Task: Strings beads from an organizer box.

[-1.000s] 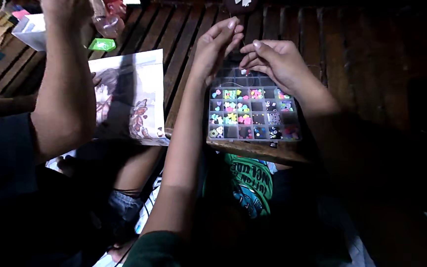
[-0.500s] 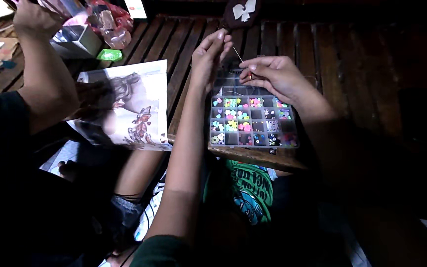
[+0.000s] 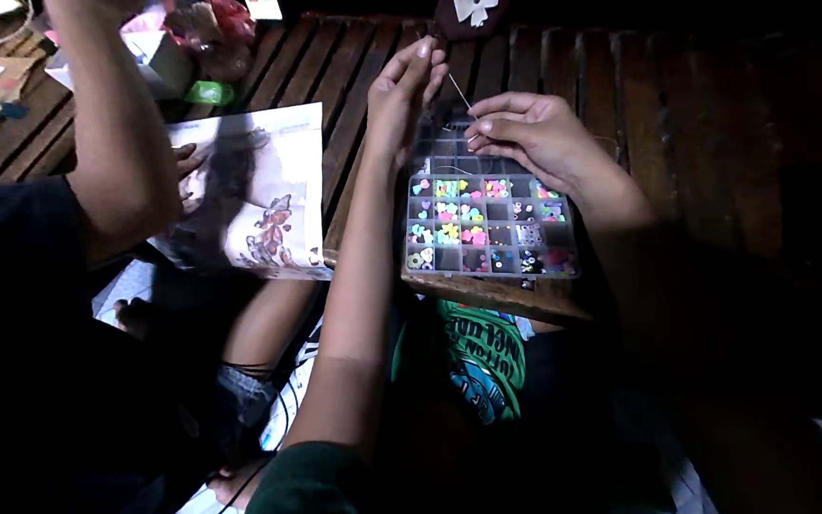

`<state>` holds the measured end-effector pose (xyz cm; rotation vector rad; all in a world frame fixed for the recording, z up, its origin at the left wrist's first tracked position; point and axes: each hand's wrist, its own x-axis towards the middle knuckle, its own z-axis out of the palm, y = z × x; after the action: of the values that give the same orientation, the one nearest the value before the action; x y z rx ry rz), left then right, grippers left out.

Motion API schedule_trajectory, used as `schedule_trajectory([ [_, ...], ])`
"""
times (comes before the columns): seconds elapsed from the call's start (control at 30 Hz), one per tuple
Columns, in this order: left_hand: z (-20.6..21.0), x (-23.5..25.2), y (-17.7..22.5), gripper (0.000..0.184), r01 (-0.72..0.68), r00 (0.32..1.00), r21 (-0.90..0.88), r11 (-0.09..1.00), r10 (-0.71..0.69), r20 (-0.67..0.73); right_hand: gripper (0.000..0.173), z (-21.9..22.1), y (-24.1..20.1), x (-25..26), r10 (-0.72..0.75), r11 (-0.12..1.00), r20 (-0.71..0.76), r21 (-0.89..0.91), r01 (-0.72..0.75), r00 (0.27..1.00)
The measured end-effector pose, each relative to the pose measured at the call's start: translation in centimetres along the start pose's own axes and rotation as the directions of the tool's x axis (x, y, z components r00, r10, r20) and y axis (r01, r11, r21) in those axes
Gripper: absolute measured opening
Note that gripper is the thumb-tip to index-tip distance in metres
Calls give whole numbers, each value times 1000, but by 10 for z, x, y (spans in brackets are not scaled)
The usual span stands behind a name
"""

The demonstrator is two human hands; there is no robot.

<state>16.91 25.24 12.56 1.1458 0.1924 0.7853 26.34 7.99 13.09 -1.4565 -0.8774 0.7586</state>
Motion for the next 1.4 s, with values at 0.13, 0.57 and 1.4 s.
schedule_trajectory([
  [0.13, -2, 2, 2, 17, 4, 1000, 32, 999, -3, -14, 16, -4, 0, 1, 17, 1000, -71, -15, -18, 997],
  [0.57, -12, 2, -3, 13, 185, 982, 487, 853, -175, -67, 22, -6, 8, 3, 62, 774, 8, -631, -43, 998],
  [1.4, -39, 28, -24, 21, 89, 943, 130, 987, -42, -330, 30, -10, 5, 2, -69, 708, -18, -705, 36, 997],
])
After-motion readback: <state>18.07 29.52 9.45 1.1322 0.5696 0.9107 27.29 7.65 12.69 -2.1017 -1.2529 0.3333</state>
